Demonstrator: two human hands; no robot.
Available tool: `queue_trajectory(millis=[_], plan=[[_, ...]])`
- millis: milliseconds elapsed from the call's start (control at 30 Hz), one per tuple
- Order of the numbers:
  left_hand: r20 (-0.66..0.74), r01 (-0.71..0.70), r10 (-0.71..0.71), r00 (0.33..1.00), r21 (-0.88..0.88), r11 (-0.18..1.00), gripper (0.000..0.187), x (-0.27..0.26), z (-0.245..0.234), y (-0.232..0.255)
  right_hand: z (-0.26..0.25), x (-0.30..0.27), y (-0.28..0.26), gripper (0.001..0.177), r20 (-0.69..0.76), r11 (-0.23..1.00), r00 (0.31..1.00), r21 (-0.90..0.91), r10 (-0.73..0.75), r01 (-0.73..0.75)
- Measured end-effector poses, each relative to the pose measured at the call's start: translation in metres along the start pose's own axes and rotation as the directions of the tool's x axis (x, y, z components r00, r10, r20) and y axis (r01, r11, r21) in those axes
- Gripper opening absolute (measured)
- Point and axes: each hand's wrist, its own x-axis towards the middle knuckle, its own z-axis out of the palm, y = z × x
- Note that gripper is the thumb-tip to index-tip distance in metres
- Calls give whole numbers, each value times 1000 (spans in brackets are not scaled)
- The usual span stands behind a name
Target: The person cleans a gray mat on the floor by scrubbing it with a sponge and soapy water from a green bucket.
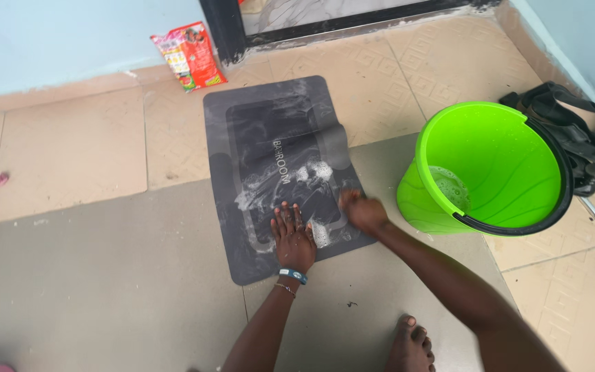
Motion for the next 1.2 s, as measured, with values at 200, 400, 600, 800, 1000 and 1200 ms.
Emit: queue_trajectory(millis=[200,400,600,800,1000,1200], plan=[[103,-94,87,991,67,993,64,14,1,-3,-7,42,-25,37,-148,939,952,258,270,-226],[149,-61,52,987,55,997,66,28,-4,-6,12,-5,-28,41,-287,919,946,314,-148,240],[74,39,-48,996,118,992,77,42,-9,2,2,33,-26,45,-139,947,966,267,220,-177],[186,-382,370,910,37,923,67,59,-12,-50,-20,-33,-67,57,-251,918,957,325,-148,227],[161,-78,46,986,205,976,66,58,-13,-61,-29,-18,-57,48,-155,939,987,332,-45,95],[225,-167,117,967,215,962,75,23,-2,-26,-37,-33,-72,57,41,948,993,305,-107,89]])
